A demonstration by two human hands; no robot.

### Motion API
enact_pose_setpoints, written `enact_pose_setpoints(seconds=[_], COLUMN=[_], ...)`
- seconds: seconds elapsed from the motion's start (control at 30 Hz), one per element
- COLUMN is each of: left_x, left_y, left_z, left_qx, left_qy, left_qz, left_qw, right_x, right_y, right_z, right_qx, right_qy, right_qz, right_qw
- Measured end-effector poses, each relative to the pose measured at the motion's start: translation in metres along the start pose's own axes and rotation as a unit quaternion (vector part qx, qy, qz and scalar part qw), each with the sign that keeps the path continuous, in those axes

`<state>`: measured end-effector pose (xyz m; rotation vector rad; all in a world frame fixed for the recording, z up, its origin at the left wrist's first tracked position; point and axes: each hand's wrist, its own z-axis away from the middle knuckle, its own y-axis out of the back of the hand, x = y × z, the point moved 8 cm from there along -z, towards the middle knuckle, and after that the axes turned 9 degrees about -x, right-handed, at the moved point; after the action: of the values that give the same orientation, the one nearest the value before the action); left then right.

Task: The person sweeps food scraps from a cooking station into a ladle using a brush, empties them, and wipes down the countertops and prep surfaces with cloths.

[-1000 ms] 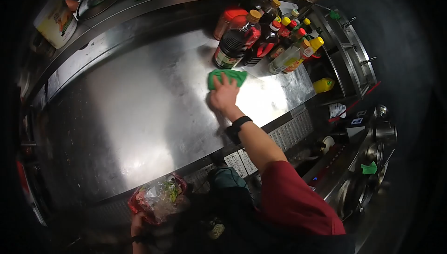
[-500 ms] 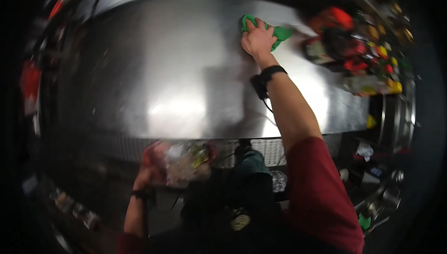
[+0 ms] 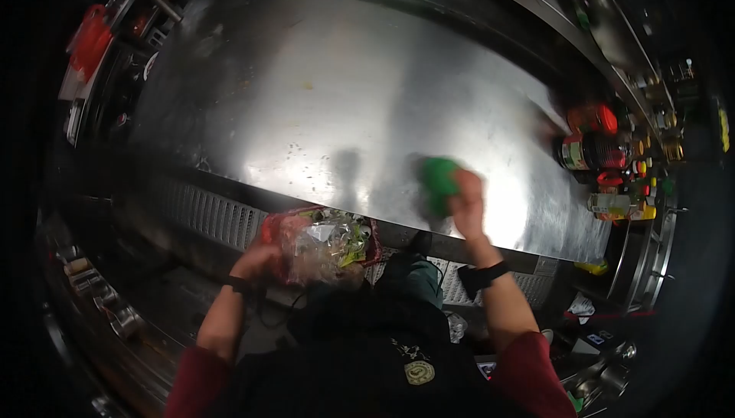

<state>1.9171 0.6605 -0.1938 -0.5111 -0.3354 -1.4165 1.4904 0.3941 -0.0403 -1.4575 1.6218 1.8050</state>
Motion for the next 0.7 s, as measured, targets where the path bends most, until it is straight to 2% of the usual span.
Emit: enact_pose_setpoints(seconds=[0.07,0.1,0.17,0.2,0.23,0.3,0.37,0.43,0.5,0.57,0.67,0.7], left_x=[0.014,0.021,0.04,0.041,0.037,0.055,0.081,0.106,0.115,0.13,0.122,0.118], left_y=[0.004,0.009,0.024,0.036,0.046,0.062,0.066,0.064,0.069,0.065,0.077,0.08], left_z=[0.005,0.007,-0.006,-0.014,-0.019,-0.023,-0.027,-0.022,-0.026,-0.022,-0.027,-0.029], left_qx=[0.002,-0.016,-0.029,-0.02,-0.015,0.012,-0.018,-0.02,-0.04,-0.054,-0.067,-0.068], left_qy=[-0.019,-0.023,-0.036,-0.015,0.015,-0.01,-0.036,-0.042,-0.031,-0.084,0.007,0.04], left_qz=[0.015,0.01,0.012,-0.034,-0.081,-0.087,-0.136,-0.117,-0.166,-0.137,-0.118,-0.113], left_qw=[1.0,1.0,0.999,0.999,0.996,0.996,0.99,0.992,0.985,0.986,0.991,0.99], right_x=[0.044,0.079,0.074,0.07,0.036,-0.023,-0.085,-0.14,-0.162,-0.171,-0.133,-0.098], right_y=[0.052,0.061,0.038,0.015,-0.014,-0.083,-0.155,-0.207,-0.243,-0.232,-0.144,-0.113], right_z=[-0.017,-0.007,-0.022,-0.037,-0.06,-0.091,-0.101,-0.085,-0.064,-0.075,-0.133,-0.154], right_qx=[0.004,0.079,0.105,0.107,0.111,0.091,0.002,-0.138,-0.259,-0.284,-0.13,-0.123], right_qy=[-0.102,-0.179,-0.288,-0.232,-0.153,-0.009,0.055,0.121,0.216,0.235,0.228,0.224], right_qz=[0.163,0.275,0.384,0.39,0.392,0.324,0.29,0.225,0.122,0.04,-0.06,-0.058], right_qw=[0.981,0.941,0.871,0.885,0.9,0.942,0.956,0.957,0.933,0.929,0.963,0.965])
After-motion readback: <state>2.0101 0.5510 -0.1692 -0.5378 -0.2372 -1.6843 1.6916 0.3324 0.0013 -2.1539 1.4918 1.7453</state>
